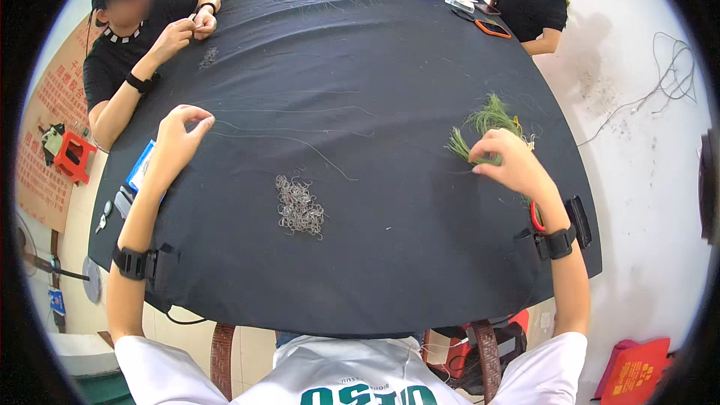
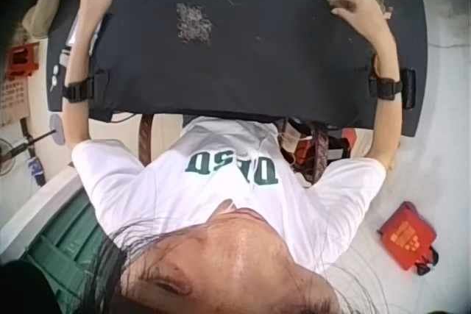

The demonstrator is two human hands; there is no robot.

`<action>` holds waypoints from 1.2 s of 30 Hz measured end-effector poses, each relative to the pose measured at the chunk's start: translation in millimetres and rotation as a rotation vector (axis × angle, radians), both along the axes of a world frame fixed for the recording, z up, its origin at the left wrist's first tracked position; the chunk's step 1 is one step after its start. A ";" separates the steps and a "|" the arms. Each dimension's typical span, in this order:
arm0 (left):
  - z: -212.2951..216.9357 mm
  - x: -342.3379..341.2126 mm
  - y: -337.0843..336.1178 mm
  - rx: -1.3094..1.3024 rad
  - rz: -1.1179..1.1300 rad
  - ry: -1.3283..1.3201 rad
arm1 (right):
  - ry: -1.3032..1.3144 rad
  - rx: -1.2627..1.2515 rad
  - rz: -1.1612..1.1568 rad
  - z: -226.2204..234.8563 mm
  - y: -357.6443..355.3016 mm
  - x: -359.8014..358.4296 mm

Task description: Assembling fishing hooks with green lures and thin fishing line on a black table.

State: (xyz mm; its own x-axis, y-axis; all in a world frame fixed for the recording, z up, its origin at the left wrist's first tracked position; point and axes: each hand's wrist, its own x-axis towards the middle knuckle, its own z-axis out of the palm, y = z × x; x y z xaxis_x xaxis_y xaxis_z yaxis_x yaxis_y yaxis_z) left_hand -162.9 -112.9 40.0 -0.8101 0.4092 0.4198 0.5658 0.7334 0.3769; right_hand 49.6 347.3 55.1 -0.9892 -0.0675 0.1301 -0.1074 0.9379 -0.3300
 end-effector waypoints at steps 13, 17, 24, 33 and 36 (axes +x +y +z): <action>20.9 104.1 96.8 0.145 -0.458 -0.374 | -0.010 -0.269 0.038 -17.1 -27.4 11.3; 5.9 129.0 131.3 0.178 -0.639 -0.360 | -0.079 -0.378 0.175 -16.1 -54.8 1.7; -18.5 128.0 170.8 0.159 -0.651 -0.513 | -0.067 -0.475 0.212 -24.8 -73.3 -3.4; -26.7 127.0 176.7 0.291 -0.593 -0.759 | -0.022 -0.490 0.187 -34.5 -72.2 -2.2; -28.3 128.2 177.2 0.327 -0.605 -0.751 | -0.009 -0.482 0.165 -36.4 -72.5 0.8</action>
State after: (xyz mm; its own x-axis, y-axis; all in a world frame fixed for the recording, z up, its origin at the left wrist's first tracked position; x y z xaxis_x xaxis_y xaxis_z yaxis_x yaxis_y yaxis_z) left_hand -34.7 64.3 11.8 -0.6055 0.7940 0.0531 0.3423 0.1997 0.9181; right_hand 50.4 274.8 18.7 -0.9717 -0.1577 0.1761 -0.2364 0.6496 -0.7226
